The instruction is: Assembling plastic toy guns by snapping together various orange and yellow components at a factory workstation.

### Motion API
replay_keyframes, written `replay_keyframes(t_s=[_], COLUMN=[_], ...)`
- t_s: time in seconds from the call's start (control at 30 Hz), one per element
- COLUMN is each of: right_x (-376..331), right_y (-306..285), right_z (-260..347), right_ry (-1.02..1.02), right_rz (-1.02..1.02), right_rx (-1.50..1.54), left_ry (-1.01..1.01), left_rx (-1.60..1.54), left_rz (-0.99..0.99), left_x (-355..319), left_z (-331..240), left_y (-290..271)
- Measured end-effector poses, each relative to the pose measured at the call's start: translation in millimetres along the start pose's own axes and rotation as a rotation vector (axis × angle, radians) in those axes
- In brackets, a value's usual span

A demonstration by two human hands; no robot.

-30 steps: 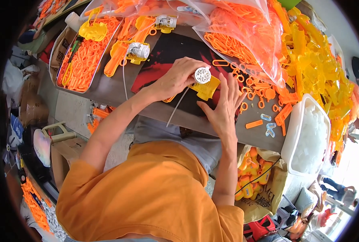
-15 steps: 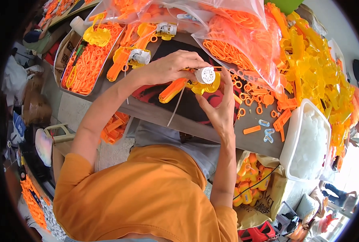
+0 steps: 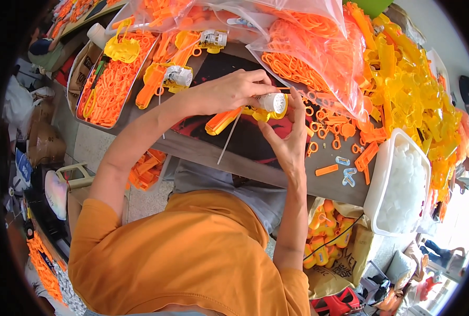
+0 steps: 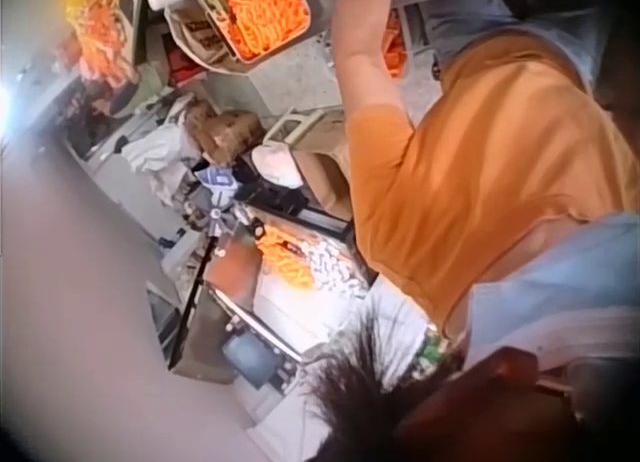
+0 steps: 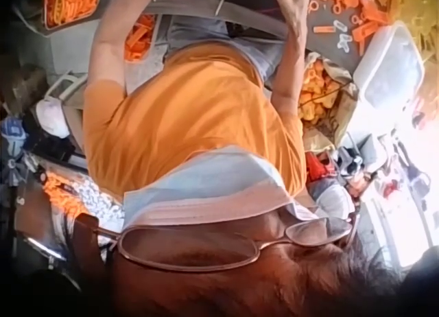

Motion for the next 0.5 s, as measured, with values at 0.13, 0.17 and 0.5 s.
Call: replay_keyframes(t_s=[0.13, 0.17, 0.5], right_x=[-2.3, -0.9, -5.5], right_y=[3.8, 4.5, 17.2], right_z=[-5.9, -3.7, -1.7], right_ry=[-0.007, -0.021, -0.054], right_rz=[-0.061, -0.078, 0.036], right_rx=[0.135, 0.138, -0.031], left_ry=[0.032, 0.013, -0.016], left_rx=[0.057, 0.003, 0.067], left_rz=[-0.107, -0.144, -0.305], left_x=[-9.9, -11.8, -28.5], left_z=[-12.0, -11.7, -8.6], left_y=[-3.1, -6.9, -5.0])
Point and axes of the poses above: each hand's wrist, its own x-axis towards the middle knuckle, its own y-axis out of the palm, z = x × y, the point moved 9 cm from there along x, towards the middle knuckle, and after that the axes turned 10 degrees about -x, right-handed, at the moved point
